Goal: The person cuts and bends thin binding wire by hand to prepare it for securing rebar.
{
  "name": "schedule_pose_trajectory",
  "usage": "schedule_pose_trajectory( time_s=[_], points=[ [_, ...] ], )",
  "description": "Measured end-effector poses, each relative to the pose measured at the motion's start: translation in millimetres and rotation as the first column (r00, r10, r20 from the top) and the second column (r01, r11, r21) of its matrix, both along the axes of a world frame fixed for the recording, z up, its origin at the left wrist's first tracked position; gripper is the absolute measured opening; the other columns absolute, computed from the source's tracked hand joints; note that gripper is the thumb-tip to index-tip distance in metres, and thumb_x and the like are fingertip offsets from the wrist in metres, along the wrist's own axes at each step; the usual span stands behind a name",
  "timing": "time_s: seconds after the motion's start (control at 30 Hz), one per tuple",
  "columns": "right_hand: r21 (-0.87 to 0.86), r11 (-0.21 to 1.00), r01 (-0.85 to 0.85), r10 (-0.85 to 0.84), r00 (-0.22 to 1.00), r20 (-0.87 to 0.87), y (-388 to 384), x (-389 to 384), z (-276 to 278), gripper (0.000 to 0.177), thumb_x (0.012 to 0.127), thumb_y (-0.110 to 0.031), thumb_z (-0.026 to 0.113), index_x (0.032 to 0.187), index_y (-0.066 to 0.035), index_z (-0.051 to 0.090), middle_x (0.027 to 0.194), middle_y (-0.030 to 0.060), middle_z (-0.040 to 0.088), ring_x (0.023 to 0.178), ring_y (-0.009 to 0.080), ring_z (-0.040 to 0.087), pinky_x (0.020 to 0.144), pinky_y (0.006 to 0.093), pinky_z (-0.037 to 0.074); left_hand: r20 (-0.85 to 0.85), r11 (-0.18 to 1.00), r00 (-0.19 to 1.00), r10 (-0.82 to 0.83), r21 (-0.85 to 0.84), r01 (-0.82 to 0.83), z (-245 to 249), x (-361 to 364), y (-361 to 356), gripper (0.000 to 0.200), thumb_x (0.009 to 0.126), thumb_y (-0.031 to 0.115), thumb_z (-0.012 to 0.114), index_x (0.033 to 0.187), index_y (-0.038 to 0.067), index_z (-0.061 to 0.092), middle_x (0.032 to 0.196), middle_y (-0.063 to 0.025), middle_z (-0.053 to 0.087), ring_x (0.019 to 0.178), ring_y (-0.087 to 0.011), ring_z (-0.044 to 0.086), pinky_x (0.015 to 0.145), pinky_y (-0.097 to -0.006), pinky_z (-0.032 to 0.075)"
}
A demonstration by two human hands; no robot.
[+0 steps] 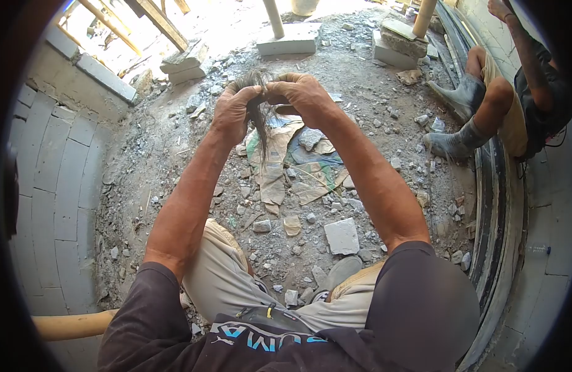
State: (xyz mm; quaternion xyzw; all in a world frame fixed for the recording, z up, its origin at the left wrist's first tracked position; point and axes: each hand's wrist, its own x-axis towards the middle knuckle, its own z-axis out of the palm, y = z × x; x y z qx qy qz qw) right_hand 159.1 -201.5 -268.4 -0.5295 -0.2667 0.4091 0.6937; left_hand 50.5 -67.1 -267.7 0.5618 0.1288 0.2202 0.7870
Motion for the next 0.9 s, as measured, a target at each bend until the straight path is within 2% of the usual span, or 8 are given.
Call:
schedule_pose_trajectory(
  time_s=[0.07, 0.47, 0.57, 0.77, 0.9],
  points=[
    [0.003, 1.0, -0.006, 0.006, 1.0, -0.002, 0.8, -0.6, -1.5, 0.025, 0.088, -0.023, 0.063, 0.104, -0.004, 0.061, 0.093, 0.0068, 0.066, 0.084, 0.0135, 0.062, 0.073, 0.0292, 0.05, -0.013, 1.0, 1.0, 0.0, -0.008, 0.0, 1.2, -0.6, -1.6, 0.022, 0.082, 0.006, 0.063, 0.1, 0.0, 0.052, 0.091, -0.0089, 0.06, 0.079, -0.0154, 0.063, 0.07, -0.0251, 0.056],
    [0.039, 0.999, -0.015, 0.014, 1.0, 0.028, 1.8, -1.0, -3.4, 0.027, 0.085, -0.024, 0.067, 0.1, -0.002, 0.063, 0.09, 0.0071, 0.067, 0.081, 0.0125, 0.062, 0.07, 0.0262, 0.051, -0.006, 0.999, 1.0, -0.024, -0.047, 0.023, 1.5, -0.9, -2.0, 0.021, 0.081, 0.004, 0.062, 0.098, 0.001, 0.05, 0.088, -0.0078, 0.059, 0.077, -0.0142, 0.063, 0.067, -0.0239, 0.056],
    [0.031, 0.999, -0.039, 0.038, 0.998, 0.046, 1.0, -0.8, -1.2, 0.026, 0.085, -0.019, 0.067, 0.103, -0.001, 0.06, 0.091, 0.009, 0.066, 0.08, 0.0131, 0.065, 0.068, 0.0234, 0.056, -0.01, 0.998, 1.0, -0.026, -0.049, 0.026, 0.6, -1.2, -0.4, 0.021, 0.081, 0.004, 0.062, 0.098, 0.001, 0.05, 0.087, -0.0072, 0.059, 0.076, -0.014, 0.063, 0.066, -0.0237, 0.056],
    [0.025, 1.0, -0.005, 0.003, 0.996, 0.084, 3.3, -0.1, -5.4, 0.026, 0.086, -0.019, 0.067, 0.103, 0.0, 0.06, 0.091, 0.0097, 0.067, 0.082, 0.0135, 0.065, 0.069, 0.0237, 0.056, -0.014, 0.997, 1.0, -0.01, -0.077, 0.009, 2.6, -2.2, -1.0, 0.023, 0.08, 0.005, 0.063, 0.099, 0.002, 0.05, 0.088, -0.0076, 0.059, 0.076, -0.0142, 0.063, 0.065, -0.0243, 0.056],
    [0.074, 0.997, 0.003, -0.003, 1.0, 0.002, 2.5, -3.4, -5.5, 0.026, 0.088, -0.024, 0.065, 0.101, -0.002, 0.061, 0.089, 0.0078, 0.066, 0.081, 0.0133, 0.064, 0.071, 0.0251, 0.054, -0.016, 0.997, 0.999, -0.029, -0.078, 0.028, 3.3, -2.8, 1.0, 0.023, 0.08, 0.004, 0.063, 0.1, 0.002, 0.051, 0.09, -0.0083, 0.06, 0.078, -0.0145, 0.063, 0.067, -0.0254, 0.056]
  ],
)
